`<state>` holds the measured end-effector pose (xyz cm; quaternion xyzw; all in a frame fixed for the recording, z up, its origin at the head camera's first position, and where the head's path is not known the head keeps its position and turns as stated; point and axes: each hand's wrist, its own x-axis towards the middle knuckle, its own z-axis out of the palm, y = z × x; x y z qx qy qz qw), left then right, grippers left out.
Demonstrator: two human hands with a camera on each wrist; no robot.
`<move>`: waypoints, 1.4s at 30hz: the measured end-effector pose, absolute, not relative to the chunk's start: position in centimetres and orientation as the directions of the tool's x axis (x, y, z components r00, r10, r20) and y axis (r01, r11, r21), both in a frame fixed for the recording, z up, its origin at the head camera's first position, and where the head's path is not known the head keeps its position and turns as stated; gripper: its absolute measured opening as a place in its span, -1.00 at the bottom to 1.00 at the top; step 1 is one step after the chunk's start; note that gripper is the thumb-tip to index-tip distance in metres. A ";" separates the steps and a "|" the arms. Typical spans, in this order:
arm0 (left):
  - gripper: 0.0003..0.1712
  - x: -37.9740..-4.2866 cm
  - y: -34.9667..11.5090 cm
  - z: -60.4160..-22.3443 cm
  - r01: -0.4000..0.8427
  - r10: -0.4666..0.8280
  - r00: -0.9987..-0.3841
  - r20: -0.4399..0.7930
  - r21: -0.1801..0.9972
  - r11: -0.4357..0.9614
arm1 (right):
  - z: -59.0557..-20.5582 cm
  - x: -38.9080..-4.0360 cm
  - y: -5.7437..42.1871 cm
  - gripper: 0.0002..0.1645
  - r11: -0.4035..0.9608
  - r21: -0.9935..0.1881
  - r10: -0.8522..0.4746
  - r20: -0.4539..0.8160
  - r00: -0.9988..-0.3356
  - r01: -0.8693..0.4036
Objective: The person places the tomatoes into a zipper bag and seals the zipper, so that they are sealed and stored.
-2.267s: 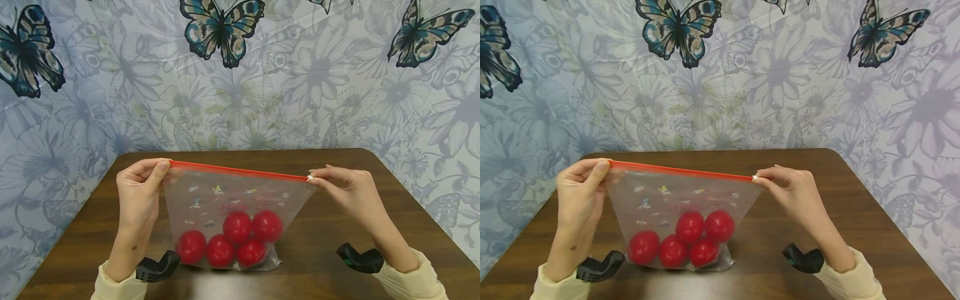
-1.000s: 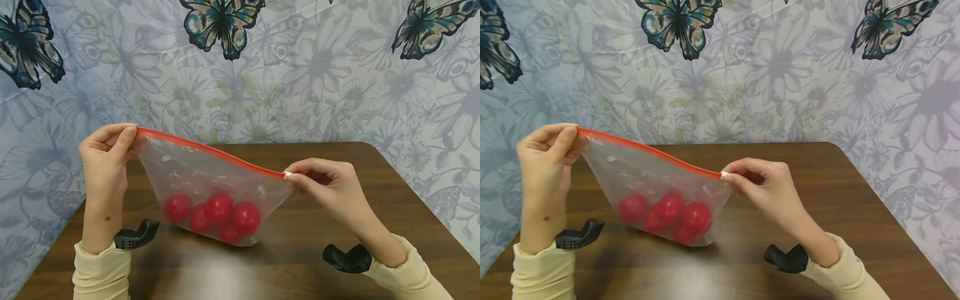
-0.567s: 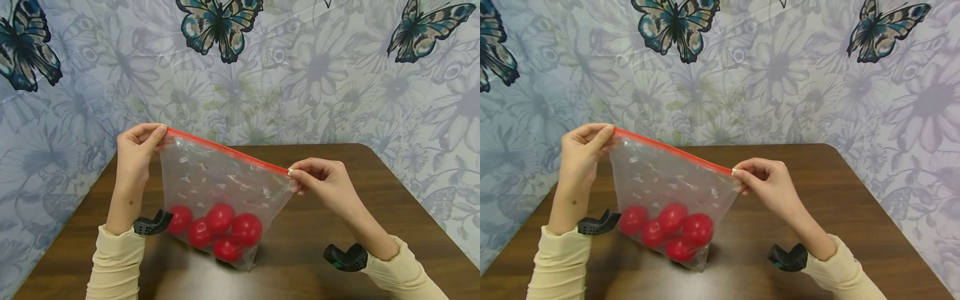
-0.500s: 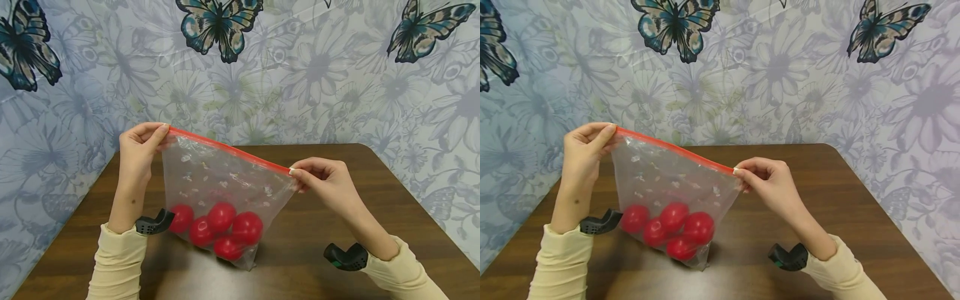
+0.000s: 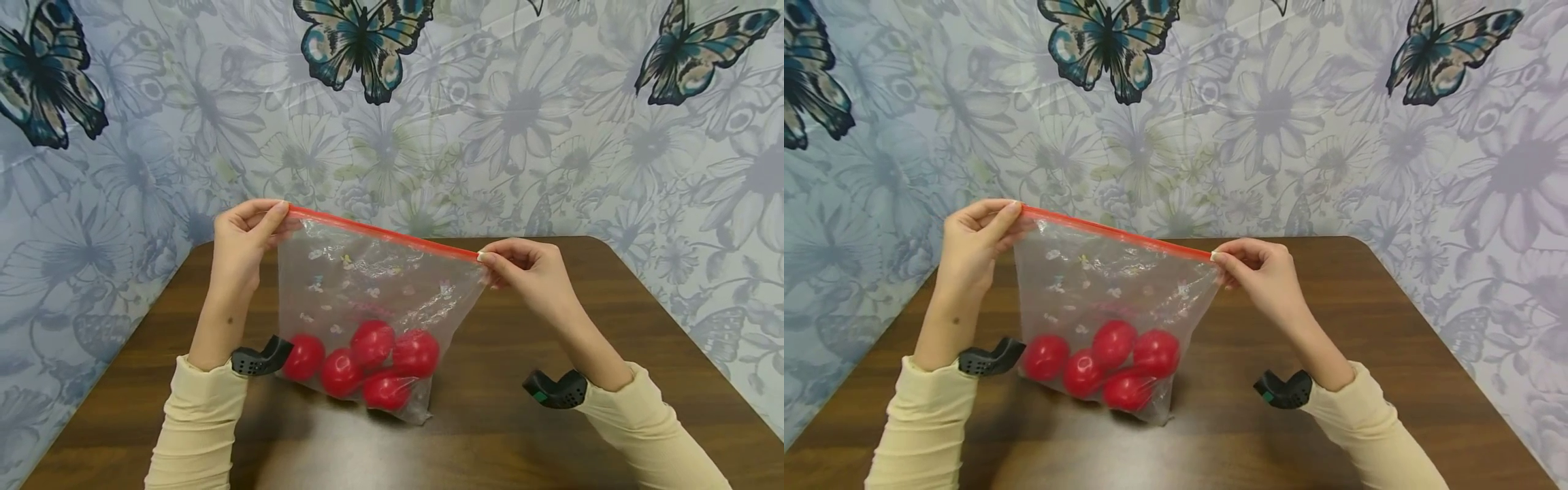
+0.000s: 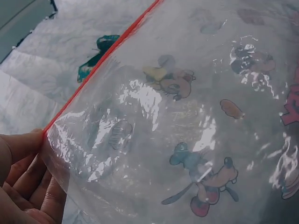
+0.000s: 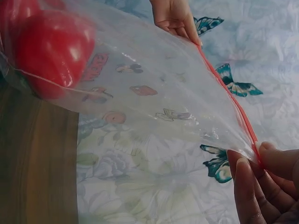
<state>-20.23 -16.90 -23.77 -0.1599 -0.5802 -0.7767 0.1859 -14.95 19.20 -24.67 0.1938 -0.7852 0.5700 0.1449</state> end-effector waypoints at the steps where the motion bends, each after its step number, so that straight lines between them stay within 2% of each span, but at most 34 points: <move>1: -0.91 -20.4 -16.9 -23.9 0.468 -0.102 -0.883 0.457 0.847 -0.251 | -24.8 -15.2 19.2 -0.87 0.271 -0.839 -0.135 0.451 -0.882 -0.471; 8: -0.89 -20.8 -17.1 -24.1 0.459 -0.128 -0.888 0.441 0.846 -0.270 | -24.5 -16.0 19.1 -0.85 0.288 -0.828 -0.120 0.467 -0.876 -0.481; 18: -0.93 -22.3 -16.7 -24.4 0.417 -0.091 -0.908 0.409 0.856 -0.306 | -24.6 -18.7 19.4 -0.78 0.318 -0.826 -0.073 0.468 -0.881 -0.465; 20: -0.88 -22.9 -16.7 -24.7 0.391 -0.068 -0.918 0.391 0.862 -0.321 | -24.9 -19.3 19.5 -0.78 0.315 -0.828 -0.064 0.469 -0.881 -0.463; 25: -0.59 -23.6 -17.0 -25.6 0.365 -0.022 -0.929 0.371 0.901 -0.236 | -26.4 -20.7 20.5 -0.74 0.358 -0.832 -0.032 0.443 -0.896 -0.424; 30: -0.49 -23.3 -18.1 -26.7 0.342 0.001 -0.938 0.346 0.929 -0.143 | -30.0 -22.2 23.3 -0.64 0.406 -0.876 0.043 0.304 -0.952 -0.261; 34: -0.49 -22.5 -19.2 -28.0 0.309 0.033 -0.949 0.313 0.946 -0.093 | -33.4 -21.8 26.1 -0.57 0.350 -0.932 0.091 0.136 -0.986 -0.097; 37: -0.51 -22.0 -20.1 -29.0 0.293 0.057 -0.953 0.296 0.954 -0.060 | -35.0 -21.0 27.7 -0.53 0.308 -0.951 0.088 0.068 -0.994 -0.038; 42: -0.54 -21.5 -21.3 -30.9 0.263 0.078 -0.962 0.263 0.965 -0.006 | -36.4 -19.9 28.9 -0.55 0.337 -0.941 0.015 -0.029 -0.999 0.032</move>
